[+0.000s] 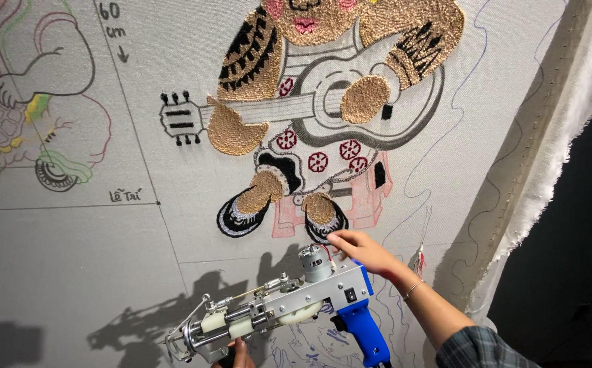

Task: Using a tufting gun to create a rug on a vertical canvas frame following a pre-drawn cartoon design.

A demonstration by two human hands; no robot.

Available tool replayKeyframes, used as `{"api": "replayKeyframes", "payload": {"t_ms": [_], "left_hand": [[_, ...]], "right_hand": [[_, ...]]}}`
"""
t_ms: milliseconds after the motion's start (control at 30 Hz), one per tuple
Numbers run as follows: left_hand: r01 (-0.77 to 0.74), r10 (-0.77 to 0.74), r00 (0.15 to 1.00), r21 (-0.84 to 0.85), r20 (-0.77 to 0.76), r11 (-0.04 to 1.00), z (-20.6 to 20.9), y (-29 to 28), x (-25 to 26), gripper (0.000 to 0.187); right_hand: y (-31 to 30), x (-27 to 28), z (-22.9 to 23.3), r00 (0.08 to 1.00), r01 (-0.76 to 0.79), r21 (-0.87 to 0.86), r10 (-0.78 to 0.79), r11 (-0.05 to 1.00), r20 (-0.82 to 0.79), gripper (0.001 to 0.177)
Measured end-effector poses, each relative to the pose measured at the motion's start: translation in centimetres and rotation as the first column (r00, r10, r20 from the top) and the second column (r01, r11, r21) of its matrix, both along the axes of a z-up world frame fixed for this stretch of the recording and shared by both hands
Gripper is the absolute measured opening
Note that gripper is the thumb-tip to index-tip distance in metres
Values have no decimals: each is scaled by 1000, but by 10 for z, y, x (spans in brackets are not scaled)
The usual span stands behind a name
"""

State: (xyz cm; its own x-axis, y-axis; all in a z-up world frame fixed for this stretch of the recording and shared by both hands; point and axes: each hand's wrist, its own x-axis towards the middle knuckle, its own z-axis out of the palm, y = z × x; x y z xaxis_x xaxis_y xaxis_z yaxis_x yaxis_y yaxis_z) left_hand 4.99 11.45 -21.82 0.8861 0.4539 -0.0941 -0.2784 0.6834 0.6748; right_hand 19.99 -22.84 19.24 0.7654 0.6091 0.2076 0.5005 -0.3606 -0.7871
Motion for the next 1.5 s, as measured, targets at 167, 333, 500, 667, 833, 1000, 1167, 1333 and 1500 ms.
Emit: {"api": "replayKeyframes", "payload": {"t_ms": [167,333,500,667,833,1000,1167,1333,1500], "left_hand": [[0,9,999,-208,44,978,28,-11,7,31],[-462,543,832,404,-110,790,154,-98,-40,22],[-475,565,796,354,-216,806,169,-118,-41,20],[-439,475,876,270,-81,857,149,-105,-27,13],[-297,286,952,113,106,948,119,-80,-9,9],[-300,453,883,592,-125,748,209,-115,-54,13],[-234,400,907,635,-130,737,207,-105,-52,18],[-267,334,936,390,-114,881,181,-95,-42,29],[-380,611,746,583,-267,718,153,-95,-40,35]], "right_hand": [[-47,-48,-50,715,-79,343,293,936,-635,79],[-67,-93,-98,543,-190,596,589,780,-599,74],[-81,-84,-119,599,-114,521,477,846,-643,63],[-84,-98,-126,600,-8,414,335,910,-727,68],[-85,-108,-139,523,174,484,336,858,-783,72],[-83,-116,-134,484,280,440,270,854,-832,77],[-79,-117,-137,472,300,445,274,844,-838,77],[-68,-124,-124,511,271,437,257,858,-820,75],[-49,-124,-93,659,172,388,187,906,-729,76]]}}
